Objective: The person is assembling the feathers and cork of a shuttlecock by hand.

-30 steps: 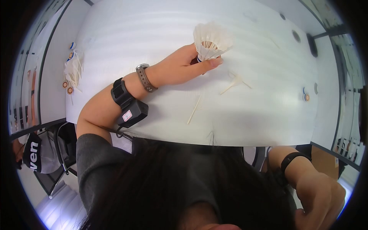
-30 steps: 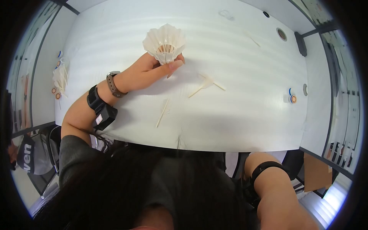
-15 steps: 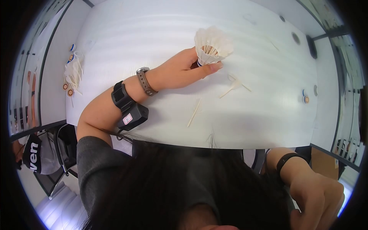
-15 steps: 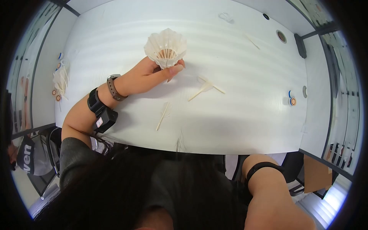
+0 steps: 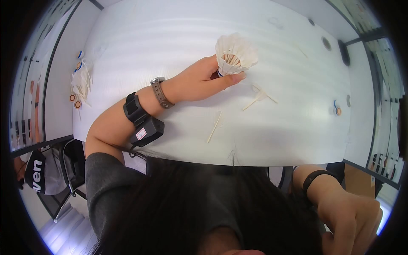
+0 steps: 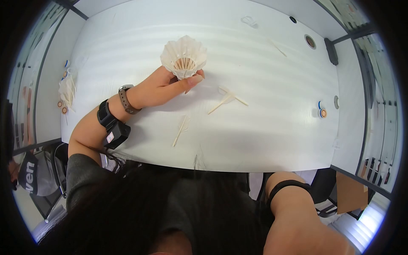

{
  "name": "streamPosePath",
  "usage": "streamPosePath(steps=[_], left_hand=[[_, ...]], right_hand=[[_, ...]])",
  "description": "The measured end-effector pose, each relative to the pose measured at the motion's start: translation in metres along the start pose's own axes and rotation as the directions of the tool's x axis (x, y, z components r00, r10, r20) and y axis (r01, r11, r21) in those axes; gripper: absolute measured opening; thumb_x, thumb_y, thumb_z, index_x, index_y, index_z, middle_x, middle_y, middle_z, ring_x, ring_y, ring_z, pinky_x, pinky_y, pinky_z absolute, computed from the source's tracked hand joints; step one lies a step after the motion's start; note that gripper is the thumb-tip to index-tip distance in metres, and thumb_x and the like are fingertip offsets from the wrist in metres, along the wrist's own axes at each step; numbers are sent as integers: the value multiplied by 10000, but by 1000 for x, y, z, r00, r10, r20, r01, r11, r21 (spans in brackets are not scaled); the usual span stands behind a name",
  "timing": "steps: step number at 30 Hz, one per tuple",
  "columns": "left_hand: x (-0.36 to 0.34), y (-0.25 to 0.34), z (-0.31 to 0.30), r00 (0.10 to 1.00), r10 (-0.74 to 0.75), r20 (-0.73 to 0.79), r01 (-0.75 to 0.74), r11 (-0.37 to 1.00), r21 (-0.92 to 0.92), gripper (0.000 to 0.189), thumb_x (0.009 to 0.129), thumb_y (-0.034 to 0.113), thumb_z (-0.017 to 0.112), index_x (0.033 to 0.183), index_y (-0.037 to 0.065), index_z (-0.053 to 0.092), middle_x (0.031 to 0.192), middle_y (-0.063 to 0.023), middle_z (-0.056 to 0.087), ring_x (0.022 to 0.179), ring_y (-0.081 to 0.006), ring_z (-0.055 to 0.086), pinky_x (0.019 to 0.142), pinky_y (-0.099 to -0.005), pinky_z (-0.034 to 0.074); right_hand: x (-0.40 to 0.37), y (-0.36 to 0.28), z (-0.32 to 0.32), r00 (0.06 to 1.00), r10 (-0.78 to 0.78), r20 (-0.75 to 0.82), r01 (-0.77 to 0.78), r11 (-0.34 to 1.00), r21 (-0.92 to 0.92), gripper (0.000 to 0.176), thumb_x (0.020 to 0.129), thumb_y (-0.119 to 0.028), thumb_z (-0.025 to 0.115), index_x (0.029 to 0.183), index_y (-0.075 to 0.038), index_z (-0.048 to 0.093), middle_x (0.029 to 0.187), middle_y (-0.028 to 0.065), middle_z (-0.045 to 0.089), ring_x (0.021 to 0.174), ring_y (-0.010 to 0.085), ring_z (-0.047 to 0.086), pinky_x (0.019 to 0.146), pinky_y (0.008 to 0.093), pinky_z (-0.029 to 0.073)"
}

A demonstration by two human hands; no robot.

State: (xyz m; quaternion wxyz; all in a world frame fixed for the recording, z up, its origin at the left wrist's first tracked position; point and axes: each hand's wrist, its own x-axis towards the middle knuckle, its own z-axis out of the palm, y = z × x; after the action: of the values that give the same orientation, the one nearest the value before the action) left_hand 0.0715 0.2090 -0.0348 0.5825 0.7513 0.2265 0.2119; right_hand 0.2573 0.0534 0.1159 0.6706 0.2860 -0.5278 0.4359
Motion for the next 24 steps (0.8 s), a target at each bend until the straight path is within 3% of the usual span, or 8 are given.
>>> streamPosePath(steps=[7,12,24], left_hand=[[0,-2,0,1000,0,10,0,1000,3,334,994,287,588,1226,50,553,907,5,572,792,-94,484,732,-272,446],[-1,-1,0,1000,-1,-5,1,1000,6,344,989,286,595,1237,54,543,919,-4,587,803,-100,503,747,-277,454],[-1,-5,1,1000,-27,-8,27,999,19,374,983,314,602,1237,47,540,916,-16,605,794,-109,515,741,-278,455]], right_hand=[[3,-1,0,994,110,17,-111,990,92,573,1061,-270,385,510,-139,472,523,10,470,525,124,585,836,302,598],[5,-15,14,957,208,-203,-205,978,36,570,1057,-258,373,510,-139,481,518,17,474,537,141,605,876,316,597],[8,-20,10,915,392,-93,-385,919,88,573,1048,-237,382,488,-142,453,498,14,454,517,135,606,878,336,601]])
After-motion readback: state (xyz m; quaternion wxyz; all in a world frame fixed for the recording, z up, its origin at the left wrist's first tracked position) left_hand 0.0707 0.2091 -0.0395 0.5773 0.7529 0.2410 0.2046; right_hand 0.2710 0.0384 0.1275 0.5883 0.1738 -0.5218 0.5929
